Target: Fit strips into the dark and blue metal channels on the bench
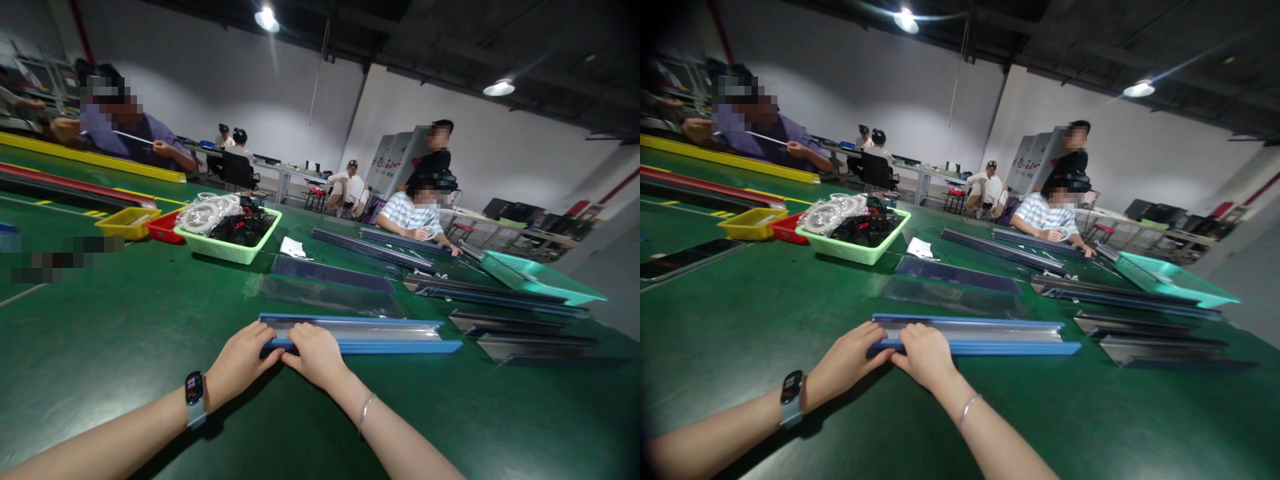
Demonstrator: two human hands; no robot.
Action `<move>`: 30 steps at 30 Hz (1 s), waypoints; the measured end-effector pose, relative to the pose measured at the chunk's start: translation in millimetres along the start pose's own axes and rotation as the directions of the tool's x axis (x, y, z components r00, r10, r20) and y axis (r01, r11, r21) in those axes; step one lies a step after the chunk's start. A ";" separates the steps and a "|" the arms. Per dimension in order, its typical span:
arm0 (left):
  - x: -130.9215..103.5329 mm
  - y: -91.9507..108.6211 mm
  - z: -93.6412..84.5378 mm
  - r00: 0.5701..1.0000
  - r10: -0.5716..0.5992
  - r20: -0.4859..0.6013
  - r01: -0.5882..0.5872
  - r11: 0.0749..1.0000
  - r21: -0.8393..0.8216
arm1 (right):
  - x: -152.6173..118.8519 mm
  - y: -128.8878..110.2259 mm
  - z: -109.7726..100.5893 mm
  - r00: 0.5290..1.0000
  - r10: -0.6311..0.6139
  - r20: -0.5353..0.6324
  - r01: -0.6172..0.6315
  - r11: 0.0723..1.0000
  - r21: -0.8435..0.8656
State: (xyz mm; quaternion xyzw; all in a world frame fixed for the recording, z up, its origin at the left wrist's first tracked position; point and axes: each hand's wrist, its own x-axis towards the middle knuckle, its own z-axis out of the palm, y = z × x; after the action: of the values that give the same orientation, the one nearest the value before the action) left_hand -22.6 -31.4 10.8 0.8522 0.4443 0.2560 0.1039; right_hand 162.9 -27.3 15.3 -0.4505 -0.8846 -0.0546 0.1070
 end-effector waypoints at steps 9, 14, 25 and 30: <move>0.5 -3.7 6.8 1.000 -0.020 0.021 0.020 1.000 0.010 | 0.0 1.5 4.5 0.999 0.026 -0.031 -0.026 1.000 -0.003; 0.9 -5.1 7.1 1.000 -0.012 0.024 0.012 1.000 0.013 | -0.1 2.7 5.7 0.999 0.027 -0.025 -0.026 1.000 0.005; 2.1 -6.8 5.3 0.999 -0.016 0.048 0.017 1.000 -0.025 | -2.9 1.9 4.1 0.999 0.044 -0.030 -0.044 0.999 -0.012; 1.8 -6.5 5.1 0.999 -0.007 0.049 0.008 1.000 -0.029 | -2.5 0.7 2.9 0.998 0.053 -0.021 -0.054 0.998 -0.017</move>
State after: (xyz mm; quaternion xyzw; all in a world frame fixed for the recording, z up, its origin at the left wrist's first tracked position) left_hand -23.6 -25.9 4.5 0.8549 0.4412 0.2412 0.1280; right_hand 164.5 -28.3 11.9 -0.4745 -0.8706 -0.0643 0.1135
